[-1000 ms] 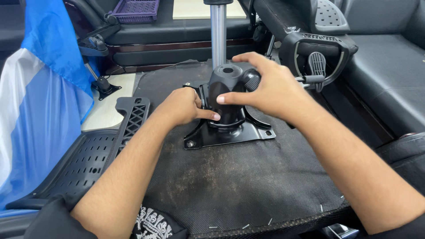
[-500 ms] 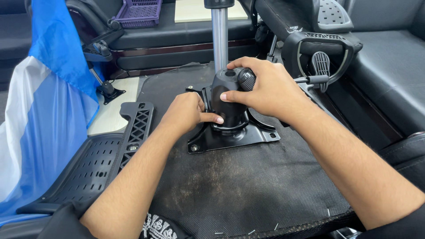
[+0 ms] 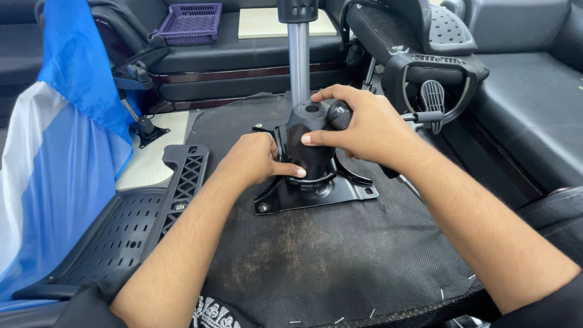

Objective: The person uses a screwdriver to tighten screws on a black metal bracket attached to a chair base. They then position and secure a perforated plastic panel onto the base using the same tool.

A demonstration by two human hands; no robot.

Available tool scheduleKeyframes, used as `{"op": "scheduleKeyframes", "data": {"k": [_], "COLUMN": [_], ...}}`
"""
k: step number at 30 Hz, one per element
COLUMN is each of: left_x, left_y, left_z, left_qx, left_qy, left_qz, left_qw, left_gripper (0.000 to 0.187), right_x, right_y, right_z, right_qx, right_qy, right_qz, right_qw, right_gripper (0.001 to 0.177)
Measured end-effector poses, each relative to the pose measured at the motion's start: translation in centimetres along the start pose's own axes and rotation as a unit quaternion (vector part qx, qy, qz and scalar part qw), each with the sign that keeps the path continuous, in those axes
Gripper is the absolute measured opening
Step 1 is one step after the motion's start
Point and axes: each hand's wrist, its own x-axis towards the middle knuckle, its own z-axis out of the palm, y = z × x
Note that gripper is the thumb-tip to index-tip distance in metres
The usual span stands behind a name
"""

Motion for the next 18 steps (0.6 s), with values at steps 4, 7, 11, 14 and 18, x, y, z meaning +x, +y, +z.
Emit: {"op": "scheduleKeyframes", "data": {"k": [4,7,11,14,18], "left_x": [-0.2,-0.4,-0.9,-1.4,-1.4], "left_y": [-0.3,-1.5,-1.0,-0.9,-0.6], "left_z": [-1.3,-2.8,-3.0,-3.5,-4.1], "left_qx": [0.004,-0.111,-0.295,-0.428,-0.598], "left_qy": [-0.011,-0.01,-0.113,-0.188,-0.226], "left_qz": [0.018,0.082,0.125,0.099,0.101], "left_qw": [1.0,0.99,0.941,0.878,0.763], "left_gripper": [0.06,0.038,0.022,0.023,0.029], "right_x": [-0.2,-0.2,-0.4,-1.3,-2.5], "right_y": [0.2,1.6,3.0,3.5,3.0], "right_z": [-1.5,-3.2,-5.4,-6.6,-7.8], "right_qx": [0.072,0.137,0.194,0.236,0.268], "right_qy": [0.006,0.049,0.104,0.158,0.224], "right_qz": [0.029,0.027,0.001,-0.045,-0.057], "right_qw": [0.997,0.989,0.976,0.958,0.935], "right_gripper": [0.05,0.039,0.025,0.016,0.013]}}
